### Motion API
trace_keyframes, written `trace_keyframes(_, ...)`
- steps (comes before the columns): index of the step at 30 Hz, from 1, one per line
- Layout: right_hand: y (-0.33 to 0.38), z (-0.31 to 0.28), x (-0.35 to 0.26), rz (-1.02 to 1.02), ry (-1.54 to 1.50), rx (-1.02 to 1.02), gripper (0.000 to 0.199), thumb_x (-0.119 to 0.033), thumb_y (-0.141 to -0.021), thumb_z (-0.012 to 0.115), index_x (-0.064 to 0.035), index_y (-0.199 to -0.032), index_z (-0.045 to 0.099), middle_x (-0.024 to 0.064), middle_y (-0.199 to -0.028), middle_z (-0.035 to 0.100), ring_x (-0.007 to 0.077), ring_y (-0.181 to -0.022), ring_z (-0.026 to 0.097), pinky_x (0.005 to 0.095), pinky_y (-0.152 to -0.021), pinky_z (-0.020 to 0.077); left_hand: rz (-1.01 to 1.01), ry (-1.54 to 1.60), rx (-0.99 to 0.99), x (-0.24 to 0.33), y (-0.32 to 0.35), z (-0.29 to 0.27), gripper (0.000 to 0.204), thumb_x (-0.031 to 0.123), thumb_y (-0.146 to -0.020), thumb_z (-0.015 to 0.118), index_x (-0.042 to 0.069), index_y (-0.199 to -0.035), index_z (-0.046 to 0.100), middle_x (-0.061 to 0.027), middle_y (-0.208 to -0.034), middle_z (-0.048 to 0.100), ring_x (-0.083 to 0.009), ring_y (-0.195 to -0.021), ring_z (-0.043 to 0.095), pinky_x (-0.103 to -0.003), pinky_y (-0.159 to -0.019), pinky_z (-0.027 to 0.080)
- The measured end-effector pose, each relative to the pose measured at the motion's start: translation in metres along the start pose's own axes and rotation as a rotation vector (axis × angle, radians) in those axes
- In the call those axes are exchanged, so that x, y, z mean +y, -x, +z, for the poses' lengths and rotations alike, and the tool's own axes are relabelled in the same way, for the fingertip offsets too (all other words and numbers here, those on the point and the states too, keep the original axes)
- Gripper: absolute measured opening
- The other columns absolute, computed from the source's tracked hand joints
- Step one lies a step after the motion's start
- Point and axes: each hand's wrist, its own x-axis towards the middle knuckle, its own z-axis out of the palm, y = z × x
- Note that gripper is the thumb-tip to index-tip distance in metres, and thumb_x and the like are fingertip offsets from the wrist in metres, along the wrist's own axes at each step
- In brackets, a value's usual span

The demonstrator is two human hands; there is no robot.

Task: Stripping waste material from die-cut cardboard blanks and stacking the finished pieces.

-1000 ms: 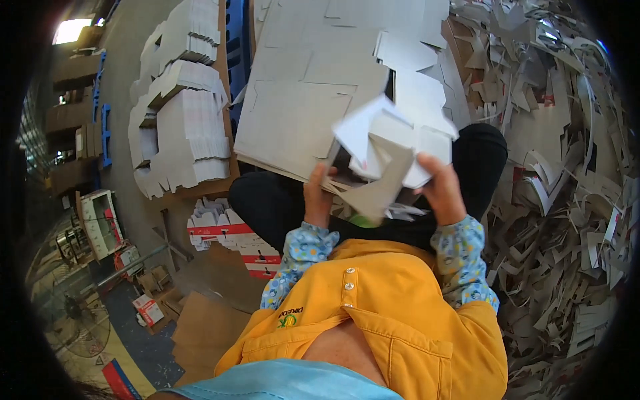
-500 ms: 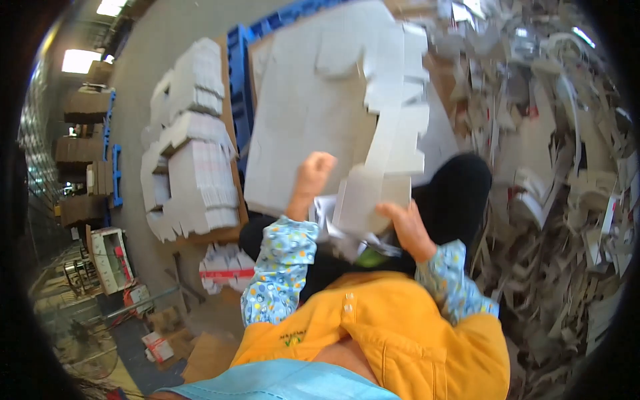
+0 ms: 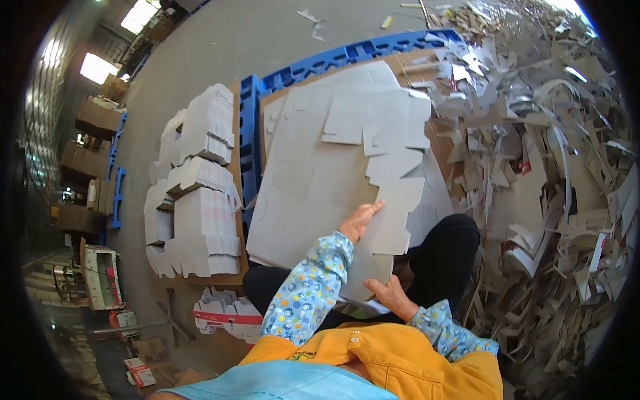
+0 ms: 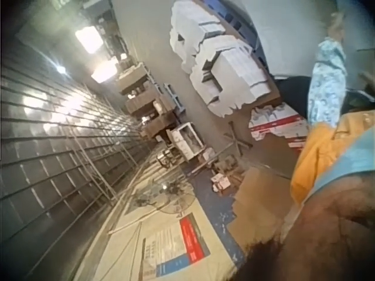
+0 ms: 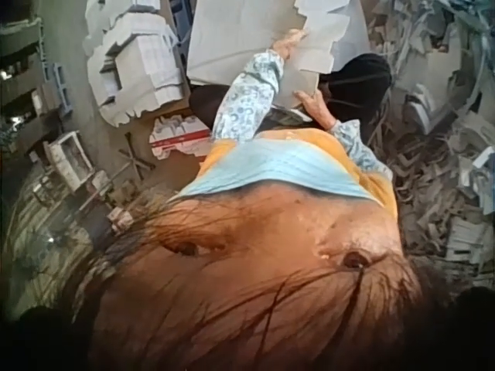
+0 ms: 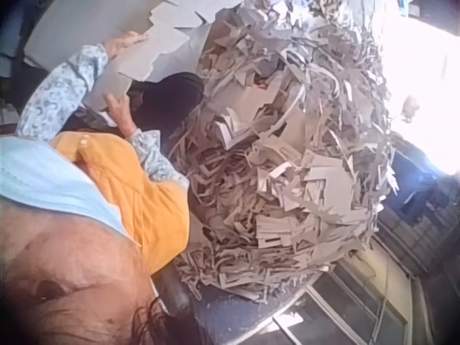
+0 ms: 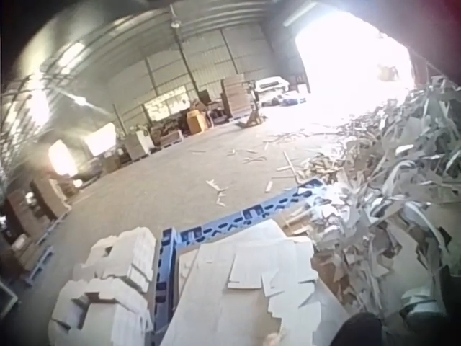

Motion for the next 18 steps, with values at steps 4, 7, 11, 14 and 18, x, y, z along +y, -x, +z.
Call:
trace_keyframes(4, -0.006, -0.046, -0.032, 0.300, 0.037, -0.531, 0.030, -0.021, -0.077, 0.060, 0.0018, -0.096, 0.054, 0.0078, -0.085, 0.058, 0.0151, -0.079, 0.055, 0.0274, -0.068, 0.0460, 0.156, -0.077, 0.041, 0.017, 0.012, 0.015, 0.030, 0.033, -0.076, 0.061, 0.005, -0.078, 0.051, -0.0049, -0.075, 0.055, -0.0128, -0.064, 0.054, -0.028, -0.055, 0.047)
trace_keyframes(7, -0.034, -0.080, -0.092, 0.040, 0.132, -0.367, 0.025, -0.021, -0.077, 0.058, 0.0017, -0.087, 0.056, 0.0086, -0.078, 0.058, 0.0147, -0.069, 0.056, 0.0248, -0.061, 0.0467, 0.172, 0.235, -0.093, 0.023, 0.028, -0.010, 0.027, 0.029, -0.078, 0.060, 0.004, -0.083, 0.051, -0.0057, -0.077, 0.056, -0.0123, -0.064, 0.055, -0.027, -0.056, 0.048)
trace_keyframes(11, -0.123, -0.167, -0.111, -0.190, -0.290, 0.248, 0.027, -0.024, -0.081, 0.053, -0.0005, -0.091, 0.047, 0.0103, -0.079, 0.055, 0.0187, -0.071, 0.056, 0.0304, -0.067, 0.0482, 0.162, 0.270, -0.092, 0.045, 0.059, 0.005, 0.028, 0.027, -0.081, 0.056, 0.001, -0.090, 0.052, -0.0063, -0.080, 0.058, -0.0123, -0.067, 0.056, -0.026, -0.060, 0.049)
trace_keyframes(14, -0.203, -0.198, -0.114, -0.072, -0.299, 0.313, 0.039, -0.036, -0.077, 0.058, -0.0001, -0.089, 0.047, 0.0140, -0.082, 0.055, 0.0234, -0.076, 0.057, 0.0345, -0.069, 0.0488, 0.196, 0.249, -0.089, 0.042, 0.069, 0.001, 0.029, 0.028, -0.082, 0.055, 0.001, -0.092, 0.052, -0.0059, -0.082, 0.058, -0.0120, -0.069, 0.056, -0.025, -0.062, 0.048)
trace_keyframes(18, -0.279, -0.214, -0.118, -0.001, -0.514, -0.141, 0.057, -0.050, -0.071, 0.059, -0.0043, -0.105, 0.050, 0.0087, -0.094, 0.059, 0.0206, -0.085, 0.056, 0.0370, -0.076, 0.0461, 0.263, 0.162, 0.002, 0.038, 0.076, 0.002, 0.030, 0.030, -0.081, 0.055, 0.003, -0.094, 0.052, -0.0039, -0.084, 0.058, -0.0097, -0.069, 0.055, -0.023, -0.062, 0.047)
